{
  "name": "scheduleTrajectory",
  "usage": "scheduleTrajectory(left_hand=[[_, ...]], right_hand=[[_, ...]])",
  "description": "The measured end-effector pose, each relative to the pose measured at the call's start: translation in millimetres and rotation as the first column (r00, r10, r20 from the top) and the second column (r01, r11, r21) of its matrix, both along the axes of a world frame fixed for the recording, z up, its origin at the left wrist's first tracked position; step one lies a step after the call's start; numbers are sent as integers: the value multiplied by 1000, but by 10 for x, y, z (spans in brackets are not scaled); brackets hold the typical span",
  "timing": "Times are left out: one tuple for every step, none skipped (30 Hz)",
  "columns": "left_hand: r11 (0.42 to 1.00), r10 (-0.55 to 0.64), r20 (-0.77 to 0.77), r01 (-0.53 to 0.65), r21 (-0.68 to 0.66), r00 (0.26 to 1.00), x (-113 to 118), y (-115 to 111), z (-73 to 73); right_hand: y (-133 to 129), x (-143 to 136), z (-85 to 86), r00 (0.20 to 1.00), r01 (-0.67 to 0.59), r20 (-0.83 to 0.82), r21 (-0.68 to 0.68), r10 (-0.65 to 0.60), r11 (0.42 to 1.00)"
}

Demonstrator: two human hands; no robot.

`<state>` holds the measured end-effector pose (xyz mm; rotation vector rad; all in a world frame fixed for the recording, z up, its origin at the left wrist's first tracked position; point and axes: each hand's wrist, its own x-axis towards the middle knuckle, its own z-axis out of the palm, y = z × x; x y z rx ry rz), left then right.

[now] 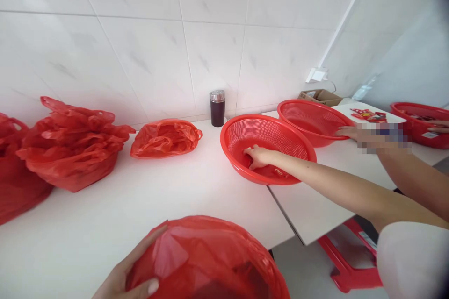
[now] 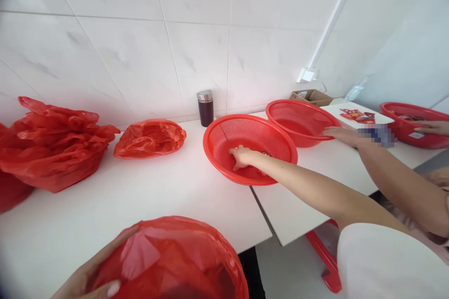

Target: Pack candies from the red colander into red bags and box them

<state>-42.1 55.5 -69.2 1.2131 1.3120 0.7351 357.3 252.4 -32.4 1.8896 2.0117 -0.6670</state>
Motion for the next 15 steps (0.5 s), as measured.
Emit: scheduleTrajectory(left_hand=[[999,38,3,-38,-6,999,52,51,-2],[997,74,7,-74,-5,997,114,99,-2],[994,107,11,-107,-1,994,184,142,1],[991,133,14,-133,5,991,256,178,10],[988,154,16,-154,11,988,326,209,23],[986,168,20,-169,14,986,386,233,38],[985,172,26,-172,15,985,433,253,52],[986,165,35,-165,13,986,464,270,63],[988,151,45,-152,11,987,479,283,71],[991,136,55,-137,7,989,481,293,75],[992,124,60,-125,7,990,472,300,77],[993,117,61,-117,10,991,457,304,76],[993,114,58,-114,12,992,442,304,77],[994,112,56,-113,12,992,429,300,78],[993,113,55,-114,11,992,422,295,81]], right_hand=[[-67,-63,-9,1000,5,5,15,-5,1000],[-131,-119,-15,1000,8,6,29,-9,1000],[-188,-163,-21,1000,11,2,41,-12,999],[-232,-194,-25,1000,15,-8,53,-14,998],[-263,-211,-26,1000,19,-23,66,-17,998],[-279,-213,-25,999,24,-44,78,-21,997],[-279,-201,-19,997,31,-70,90,-25,995],[-265,-176,-9,994,41,-103,100,-30,994],[-240,-141,6,989,53,-143,106,-37,993],[-208,-99,28,981,67,-189,107,-46,992],[-172,-54,57,969,83,-239,105,-56,991],[-138,-8,94,954,101,-292,101,-68,990],[-109,35,140,936,120,-344,97,-80,988],[-92,70,197,915,138,-394,98,-89,986],[-89,94,265,894,154,-439,103,-94,983]])
